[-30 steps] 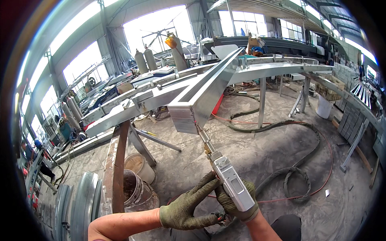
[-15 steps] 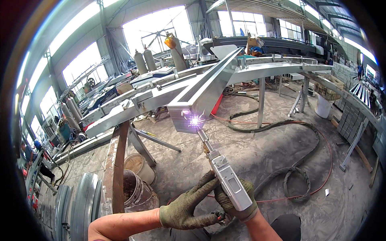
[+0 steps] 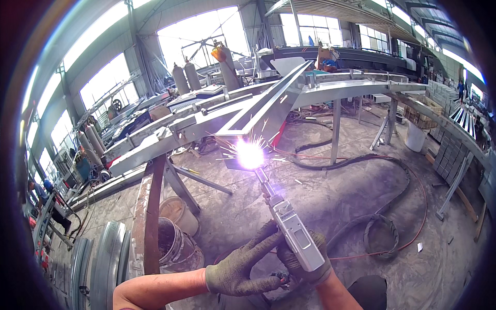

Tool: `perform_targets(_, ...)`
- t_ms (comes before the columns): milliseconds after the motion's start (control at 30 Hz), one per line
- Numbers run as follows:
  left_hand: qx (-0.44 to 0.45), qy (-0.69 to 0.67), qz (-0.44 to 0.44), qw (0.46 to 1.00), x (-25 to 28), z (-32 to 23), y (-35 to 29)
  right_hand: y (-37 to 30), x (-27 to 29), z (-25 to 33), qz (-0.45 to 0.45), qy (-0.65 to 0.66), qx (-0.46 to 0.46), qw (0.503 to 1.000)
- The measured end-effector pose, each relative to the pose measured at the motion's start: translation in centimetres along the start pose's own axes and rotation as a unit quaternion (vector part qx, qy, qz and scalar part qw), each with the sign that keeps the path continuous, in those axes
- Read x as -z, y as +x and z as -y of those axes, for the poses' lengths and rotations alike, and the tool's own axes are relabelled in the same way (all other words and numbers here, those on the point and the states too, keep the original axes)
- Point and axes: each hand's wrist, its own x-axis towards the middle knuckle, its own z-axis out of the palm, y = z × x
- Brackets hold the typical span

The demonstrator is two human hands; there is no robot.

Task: The person welds seams on a rectangular metal frame using a handheld welding torch, then repositions the frame to weld additional joints. The person wears gloves and a head-mounted camera, and the workspace contains metal stock and tools.

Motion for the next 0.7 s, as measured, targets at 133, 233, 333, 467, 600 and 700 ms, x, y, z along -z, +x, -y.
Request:
perform_targets(133, 0.003, -0.005, 0.008, 1.0, 0.0, -0.2, 0.1, -0.8, -0.1, -0.7, 0.001, -0.01, -0.019, 1.0)
perform_targets(233, 0.009, -0.011, 0.007, 1.0, -0.1, -0.1, 0.0, -0.6, -0.1, -0.3, -0.002, 0.009, -0.036, 0.999)
perform_targets(333, 0.006, -0.012, 0.007, 1.0, -0.1, -0.1, -0.1, -0.3, -0.1, 0.4, -0.002, 0.031, -0.053, 0.998)
perform_targets(467, 0.007, -0.021, 0.007, 1.0, -0.1, -0.2, 0.0, -0.5, 0.1, 0.1, 0.002, 0.003, -0.025, 1.0)
perform_targets(600, 0.015, -0.018, 0.017, 1.0, -0.1, -0.3, 0.0, -0.7, 0.2, 0.3, 0.009, 0.018, -0.052, 0.998)
perform_targets(700, 0.017, -0.015, 0.016, 1.0, -0.2, -0.3, -0.1, -0.3, 0.4, 0.4, 0.018, -0.019, 0.008, 1.0)
